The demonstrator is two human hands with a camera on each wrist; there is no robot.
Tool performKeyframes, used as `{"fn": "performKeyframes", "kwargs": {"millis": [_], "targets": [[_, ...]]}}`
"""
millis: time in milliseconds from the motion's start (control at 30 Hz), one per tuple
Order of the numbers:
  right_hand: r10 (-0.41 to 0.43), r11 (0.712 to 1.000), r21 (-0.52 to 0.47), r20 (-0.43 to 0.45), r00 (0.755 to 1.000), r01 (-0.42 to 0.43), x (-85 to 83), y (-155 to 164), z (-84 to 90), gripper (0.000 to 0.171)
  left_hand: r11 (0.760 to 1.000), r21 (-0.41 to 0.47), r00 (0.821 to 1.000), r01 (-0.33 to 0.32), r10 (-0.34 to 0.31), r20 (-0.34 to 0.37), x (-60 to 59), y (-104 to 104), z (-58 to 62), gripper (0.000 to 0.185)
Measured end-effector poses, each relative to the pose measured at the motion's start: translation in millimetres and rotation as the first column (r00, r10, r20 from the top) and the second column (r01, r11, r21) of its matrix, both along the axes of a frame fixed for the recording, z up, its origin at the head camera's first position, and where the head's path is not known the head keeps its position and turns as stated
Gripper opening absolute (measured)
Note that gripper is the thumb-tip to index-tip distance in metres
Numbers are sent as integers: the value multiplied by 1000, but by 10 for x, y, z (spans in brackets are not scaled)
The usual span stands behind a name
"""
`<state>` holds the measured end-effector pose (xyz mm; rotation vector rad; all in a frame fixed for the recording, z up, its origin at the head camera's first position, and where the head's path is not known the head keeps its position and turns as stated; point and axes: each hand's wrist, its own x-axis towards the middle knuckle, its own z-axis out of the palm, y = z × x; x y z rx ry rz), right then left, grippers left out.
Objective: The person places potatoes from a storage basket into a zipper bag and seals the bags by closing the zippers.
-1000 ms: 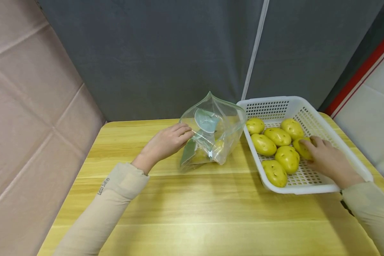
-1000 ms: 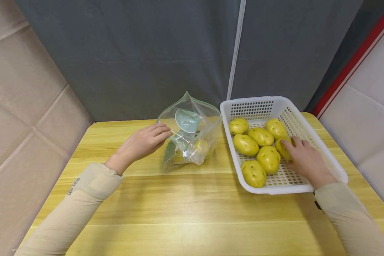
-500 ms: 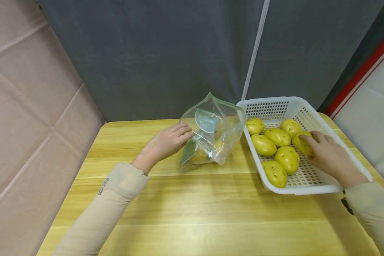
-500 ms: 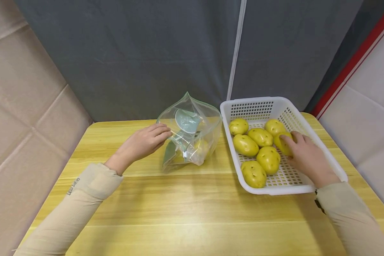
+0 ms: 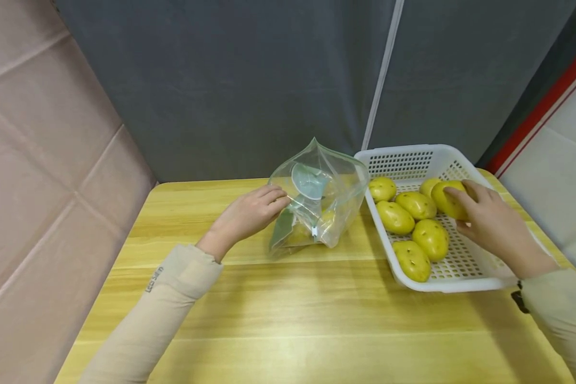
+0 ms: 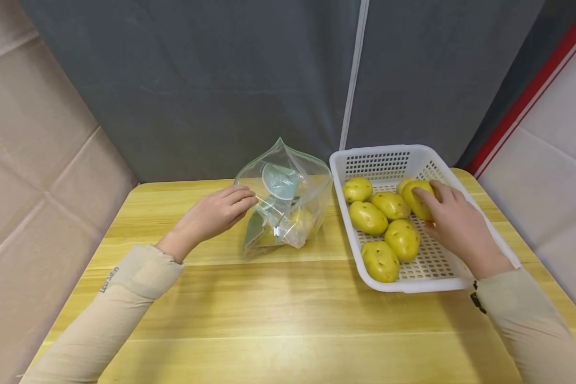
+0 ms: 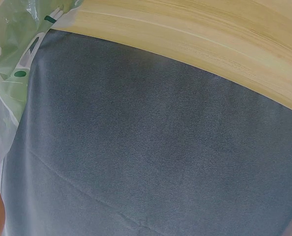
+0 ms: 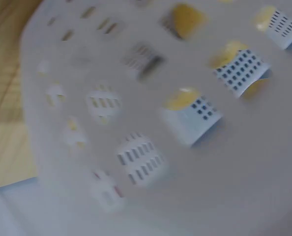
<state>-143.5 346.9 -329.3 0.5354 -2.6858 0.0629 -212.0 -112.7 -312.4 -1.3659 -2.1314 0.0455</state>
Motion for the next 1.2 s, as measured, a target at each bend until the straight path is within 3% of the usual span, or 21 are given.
{"fn": "performKeyframes", "kwargs": {"millis": [233, 533, 933, 1200], "targets": [[31, 999, -31, -88, 996, -34, -13, -134, 156, 79, 1000, -2, 1000, 2, -2, -8, -12, -2, -11, 20], [128, 990, -37, -173, 977, -136, -13, -346, 364, 80, 1000, 8, 1000, 15, -15, -17, -16, 1, -2, 17], [167, 980, -70, -208, 964, -185, -22, -646, 548, 81, 1000, -7, 999, 18, -19, -26, -27, 5, 6, 15], [205, 962, -113, -291, 934, -247, -46, -876, 677, 77, 1000, 1, 999, 25, -25, -25, -28, 6, 18, 13]]}}
